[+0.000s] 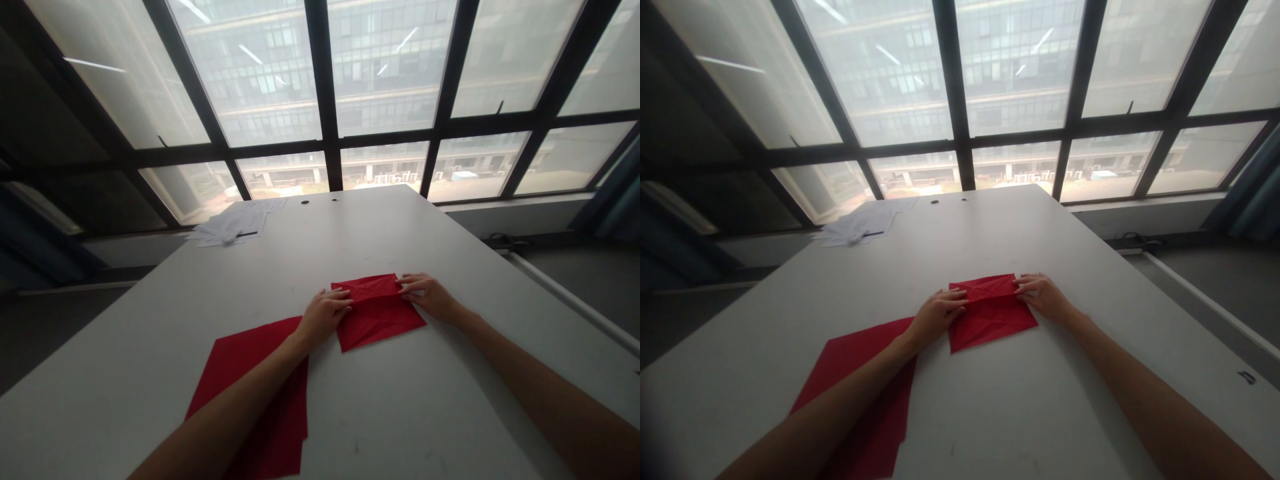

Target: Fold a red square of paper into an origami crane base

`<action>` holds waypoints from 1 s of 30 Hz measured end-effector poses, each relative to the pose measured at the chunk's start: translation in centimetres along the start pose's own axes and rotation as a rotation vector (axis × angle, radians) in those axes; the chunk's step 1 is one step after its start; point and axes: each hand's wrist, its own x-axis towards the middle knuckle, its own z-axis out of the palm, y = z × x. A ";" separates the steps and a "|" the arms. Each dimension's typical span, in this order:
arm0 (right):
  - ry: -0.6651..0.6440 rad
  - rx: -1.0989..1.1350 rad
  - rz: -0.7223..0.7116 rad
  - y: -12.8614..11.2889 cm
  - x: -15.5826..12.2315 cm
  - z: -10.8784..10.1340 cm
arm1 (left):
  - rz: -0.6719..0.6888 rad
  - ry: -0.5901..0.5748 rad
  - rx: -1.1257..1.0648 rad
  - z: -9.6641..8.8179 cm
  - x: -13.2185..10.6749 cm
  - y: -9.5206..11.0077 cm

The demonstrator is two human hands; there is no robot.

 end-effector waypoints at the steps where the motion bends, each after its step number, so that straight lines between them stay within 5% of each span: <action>1: 0.029 0.010 -0.022 0.0 0.0 0.1 | 0.027 0.035 0.001 0.0 0.1 0.1; 9: 0.102 -0.178 -0.038 -1.0 0.4 0.2 | 0.015 0.134 0.017 -0.7 -0.2 1.8; 14: 0.304 -0.343 0.096 -4.5 0.3 1.3 | -0.010 0.194 -0.052 -0.7 -0.3 2.4; 20: 0.149 -0.333 0.047 -8.9 -1.0 4.6 | -0.046 0.248 -0.099 -0.4 -0.3 3.2; 24: 0.030 -0.346 0.053 -8.4 -1.3 5.2 | 0.017 0.136 -0.190 -0.7 -0.5 3.3; 30: -0.049 -0.292 0.020 -7.3 -1.0 4.5 | 0.008 0.230 -0.057 -0.9 0.3 1.1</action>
